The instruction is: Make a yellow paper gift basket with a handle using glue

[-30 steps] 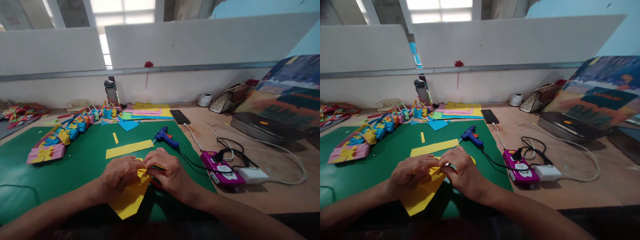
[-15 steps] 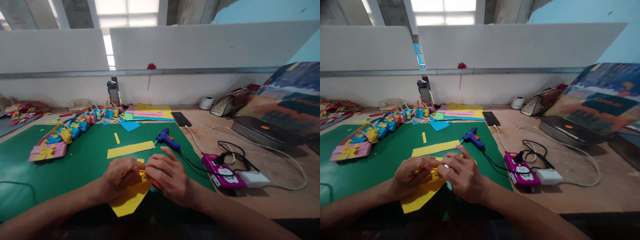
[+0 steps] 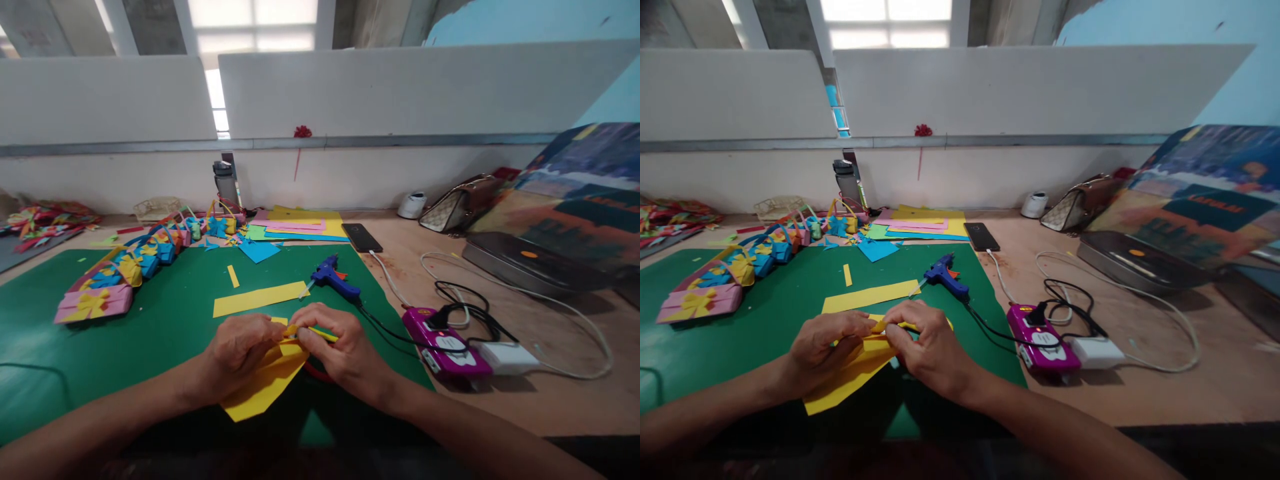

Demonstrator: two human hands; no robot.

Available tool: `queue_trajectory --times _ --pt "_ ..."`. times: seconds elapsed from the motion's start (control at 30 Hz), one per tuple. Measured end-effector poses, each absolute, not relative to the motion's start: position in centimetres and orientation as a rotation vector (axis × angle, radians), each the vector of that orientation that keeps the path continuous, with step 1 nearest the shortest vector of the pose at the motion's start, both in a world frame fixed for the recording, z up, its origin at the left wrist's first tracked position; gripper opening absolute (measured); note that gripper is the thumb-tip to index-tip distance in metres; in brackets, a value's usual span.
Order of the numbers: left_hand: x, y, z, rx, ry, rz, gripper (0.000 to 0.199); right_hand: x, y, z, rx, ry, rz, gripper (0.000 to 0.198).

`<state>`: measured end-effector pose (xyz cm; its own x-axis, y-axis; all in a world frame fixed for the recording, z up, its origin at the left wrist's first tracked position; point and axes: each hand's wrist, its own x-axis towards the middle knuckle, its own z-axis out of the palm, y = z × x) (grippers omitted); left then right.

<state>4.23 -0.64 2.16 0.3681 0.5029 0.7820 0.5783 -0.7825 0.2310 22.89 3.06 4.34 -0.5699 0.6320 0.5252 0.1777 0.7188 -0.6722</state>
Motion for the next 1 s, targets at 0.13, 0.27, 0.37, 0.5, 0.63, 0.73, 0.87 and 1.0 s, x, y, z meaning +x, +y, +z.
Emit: queue_trajectory --times 0.13,0.27,0.37,0.5,0.63,0.73,0.87,1.0 --pt "4.2 -0.5 2.1 -2.571 -0.913 -1.455 0.021 22.8 3.3 4.2 -0.677 -2.106 0.836 0.015" --pt "3.7 -0.4 2.2 -2.524 -1.013 -1.466 0.022 23.4 3.8 5.0 -0.672 -2.066 0.815 0.017" --pt "3.1 -0.4 2.7 -2.485 -1.133 -1.421 0.023 24.1 4.3 6.0 -0.71 -1.972 0.706 0.016" --pt "2.4 -0.3 2.8 -2.495 -1.161 -1.399 0.023 24.7 4.9 6.8 -0.796 -1.896 0.587 0.015" --pt "2.1 0.0 2.0 -2.523 -1.152 -1.396 0.024 24.4 5.7 6.0 -0.834 -1.96 0.523 0.016" --pt "2.1 0.6 1.7 -2.498 -1.131 -1.4 0.022 24.1 6.6 5.5 -0.985 -2.191 0.353 0.015" --pt "2.1 1.5 1.8 -2.47 -1.194 -1.438 0.021 24.1 8.5 5.8 -1.478 -2.444 -0.117 0.021" --pt "1.7 1.6 1.9 -2.469 -1.289 -1.455 0.019 24.4 10.8 4.9 -1.723 -2.441 -0.144 0.02"
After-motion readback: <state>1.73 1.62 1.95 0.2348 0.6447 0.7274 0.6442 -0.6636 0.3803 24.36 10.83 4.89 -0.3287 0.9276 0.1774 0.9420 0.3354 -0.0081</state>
